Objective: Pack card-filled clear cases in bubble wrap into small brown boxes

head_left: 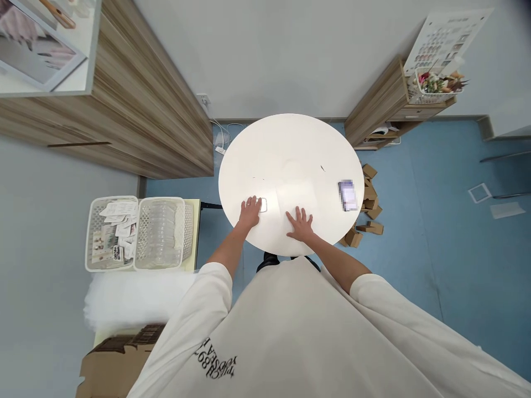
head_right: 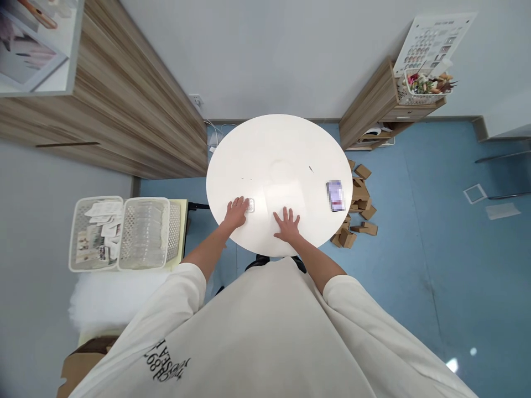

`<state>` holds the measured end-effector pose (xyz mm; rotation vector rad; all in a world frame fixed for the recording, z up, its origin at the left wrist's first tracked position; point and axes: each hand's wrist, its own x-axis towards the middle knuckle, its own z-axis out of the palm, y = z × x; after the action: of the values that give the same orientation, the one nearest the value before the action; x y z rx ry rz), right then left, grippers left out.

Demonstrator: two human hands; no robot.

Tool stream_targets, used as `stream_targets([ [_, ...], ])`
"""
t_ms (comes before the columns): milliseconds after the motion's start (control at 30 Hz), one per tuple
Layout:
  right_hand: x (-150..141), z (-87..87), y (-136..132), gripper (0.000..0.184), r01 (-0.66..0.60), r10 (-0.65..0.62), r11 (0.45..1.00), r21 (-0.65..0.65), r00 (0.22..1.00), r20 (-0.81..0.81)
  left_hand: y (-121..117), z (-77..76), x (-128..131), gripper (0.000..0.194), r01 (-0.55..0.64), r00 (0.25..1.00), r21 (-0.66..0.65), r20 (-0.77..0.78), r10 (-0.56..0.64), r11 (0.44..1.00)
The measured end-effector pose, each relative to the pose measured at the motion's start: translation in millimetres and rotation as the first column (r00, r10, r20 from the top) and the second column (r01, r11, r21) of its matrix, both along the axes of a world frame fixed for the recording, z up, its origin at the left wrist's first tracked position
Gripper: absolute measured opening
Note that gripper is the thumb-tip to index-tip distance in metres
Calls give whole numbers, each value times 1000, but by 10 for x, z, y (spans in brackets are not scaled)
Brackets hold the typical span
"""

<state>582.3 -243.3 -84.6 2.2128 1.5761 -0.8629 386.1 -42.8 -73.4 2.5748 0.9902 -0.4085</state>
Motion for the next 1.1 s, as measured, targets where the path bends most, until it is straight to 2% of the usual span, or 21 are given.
stream_targets([
  [200, -39, -1, 14, 118, 34, -34, 999, 3, 999, 2, -4, -1, 62, 72, -27, 999, 32, 21, 26, 999],
  [367, -25, 36, -51, 109, 64, -62, 994, 89, 998, -29, -123, 136, 284, 63, -159, 981, 8, 111, 157, 987],
  [433, 24, 74, -124, 99, 52, -46, 988, 142, 998, -46, -245, 214, 455, 65, -163, 961, -40, 219, 168, 986],
  [567, 215, 141, -361, 75, 82, -74, 966, 243, 996, -44, -625, 289, 858, 71, -51, 917, -189, 381, 121, 981],
  [667, 406, 163, -580, 56, 145, -139, 953, 265, 989, -42, -920, 231, 1086, 72, 9, 926, -315, 361, 111, 949],
  [733, 527, 167, -721, 45, 160, -151, 953, 256, 987, -56, -1067, 158, 1175, 72, 27, 944, -338, 317, 87, 941],
  [800, 624, 170, -843, 39, 144, -129, 961, 238, 989, -77, -1170, 83, 1222, 71, 53, 958, -307, 283, 37, 950],
  [900, 706, 168, -972, 40, 67, -42, 977, 205, 991, -123, -1268, 5, 1237, 70, 86, 968, -228, 249, -28, 970],
  [1100, 750, 139, -1049, 51, -83, 109, 981, 177, 984, -141, -1385, -1, 1205, 68, 98, 975, -129, 213, -69, 987],
])
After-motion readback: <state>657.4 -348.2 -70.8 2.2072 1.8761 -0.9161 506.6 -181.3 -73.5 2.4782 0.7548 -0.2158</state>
